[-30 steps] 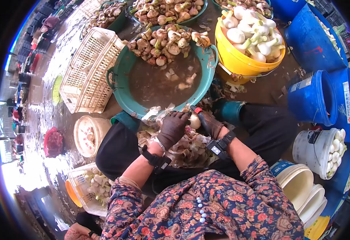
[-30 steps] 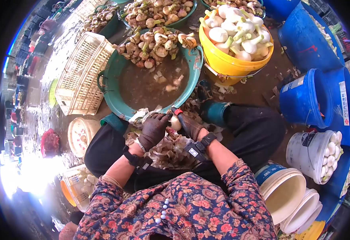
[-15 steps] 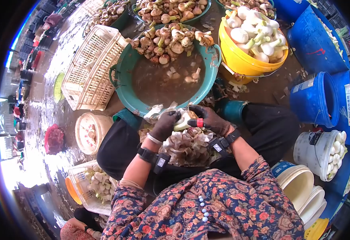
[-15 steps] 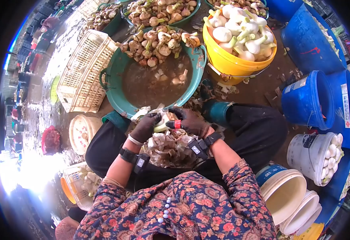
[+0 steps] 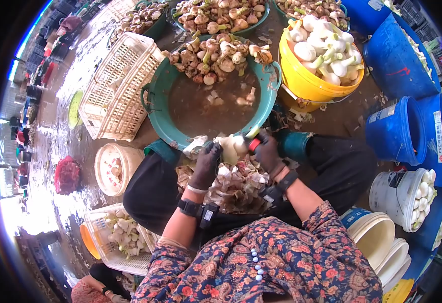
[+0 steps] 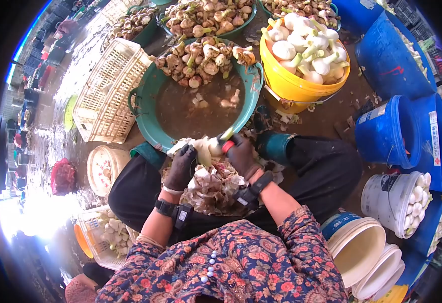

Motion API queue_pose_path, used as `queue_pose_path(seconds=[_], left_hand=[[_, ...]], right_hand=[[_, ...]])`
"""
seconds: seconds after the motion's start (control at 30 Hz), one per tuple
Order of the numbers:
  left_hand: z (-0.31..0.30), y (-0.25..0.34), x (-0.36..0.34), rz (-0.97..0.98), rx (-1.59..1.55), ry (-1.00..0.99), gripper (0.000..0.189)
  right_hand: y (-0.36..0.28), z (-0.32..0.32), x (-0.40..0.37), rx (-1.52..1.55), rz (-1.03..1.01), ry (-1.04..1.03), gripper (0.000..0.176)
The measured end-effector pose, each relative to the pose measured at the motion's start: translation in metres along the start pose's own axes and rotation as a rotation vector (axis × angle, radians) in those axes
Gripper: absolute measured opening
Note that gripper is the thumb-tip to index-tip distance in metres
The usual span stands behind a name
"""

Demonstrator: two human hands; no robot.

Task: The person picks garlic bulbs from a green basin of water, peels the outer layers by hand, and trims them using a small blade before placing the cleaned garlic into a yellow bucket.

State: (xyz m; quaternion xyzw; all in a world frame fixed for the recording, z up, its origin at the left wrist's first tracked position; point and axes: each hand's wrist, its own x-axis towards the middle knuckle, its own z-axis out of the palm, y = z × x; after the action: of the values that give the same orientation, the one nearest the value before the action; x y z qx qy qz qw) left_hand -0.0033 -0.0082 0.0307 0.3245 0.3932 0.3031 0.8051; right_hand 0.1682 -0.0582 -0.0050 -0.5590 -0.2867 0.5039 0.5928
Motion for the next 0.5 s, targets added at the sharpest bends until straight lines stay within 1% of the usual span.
queue_pose_path(seconds=[0.03,0.07,0.1,0.13,0.17,0.2,0.23,0.3,0.33,0.37,0.4,0.47,0.5], left_hand=[[-0.002,0.000,-0.004,0.088,0.245,-0.077,0.025],[-0.005,0.000,-0.009,0.178,0.490,-0.156,0.029],[-0.017,-0.001,-0.012,0.076,0.725,-0.327,0.029],[-0.012,-0.003,-0.024,-0.036,0.818,-0.386,0.029],[-0.018,-0.009,-0.031,-0.003,0.934,-0.498,0.030],[-0.026,-0.012,-0.033,0.031,1.048,-0.612,0.031],[-0.028,-0.007,-0.029,0.027,1.047,-0.619,0.031],[-0.033,0.009,-0.024,-0.248,1.803,-0.751,0.037],[-0.038,0.019,-0.023,-0.296,1.855,-0.732,0.049],[-0.032,0.027,-0.022,-0.168,1.788,-0.621,0.051],[-0.025,0.036,-0.021,-0.050,1.710,-0.509,0.053],[0.002,0.043,-0.005,0.141,1.451,-0.170,0.048],[0.013,0.039,0.005,0.311,1.332,-0.110,0.042]], right_hand=[[0.006,-0.015,0.011,0.175,0.193,0.092,0.019],[0.018,-0.027,0.019,0.303,0.179,0.099,0.020],[0.046,-0.046,0.033,0.345,0.263,0.091,0.023],[0.067,-0.060,0.043,0.387,0.343,0.083,0.026],[0.057,-0.057,0.041,0.388,0.341,0.090,0.026],[0.037,-0.050,0.034,0.519,0.369,0.096,0.029],[0.022,-0.045,0.029,0.651,0.398,0.101,0.032],[0.017,-0.043,0.024,0.677,0.415,0.081,0.033],[0.014,-0.042,0.025,0.702,0.420,0.058,0.034],[0.007,-0.030,0.033,0.880,0.516,0.156,0.037],[0.020,-0.036,0.035,0.881,0.520,0.162,0.037],[0.053,-0.042,0.040,0.320,0.483,0.226,0.042],[0.045,-0.033,0.031,-0.092,0.203,0.244,0.047]])
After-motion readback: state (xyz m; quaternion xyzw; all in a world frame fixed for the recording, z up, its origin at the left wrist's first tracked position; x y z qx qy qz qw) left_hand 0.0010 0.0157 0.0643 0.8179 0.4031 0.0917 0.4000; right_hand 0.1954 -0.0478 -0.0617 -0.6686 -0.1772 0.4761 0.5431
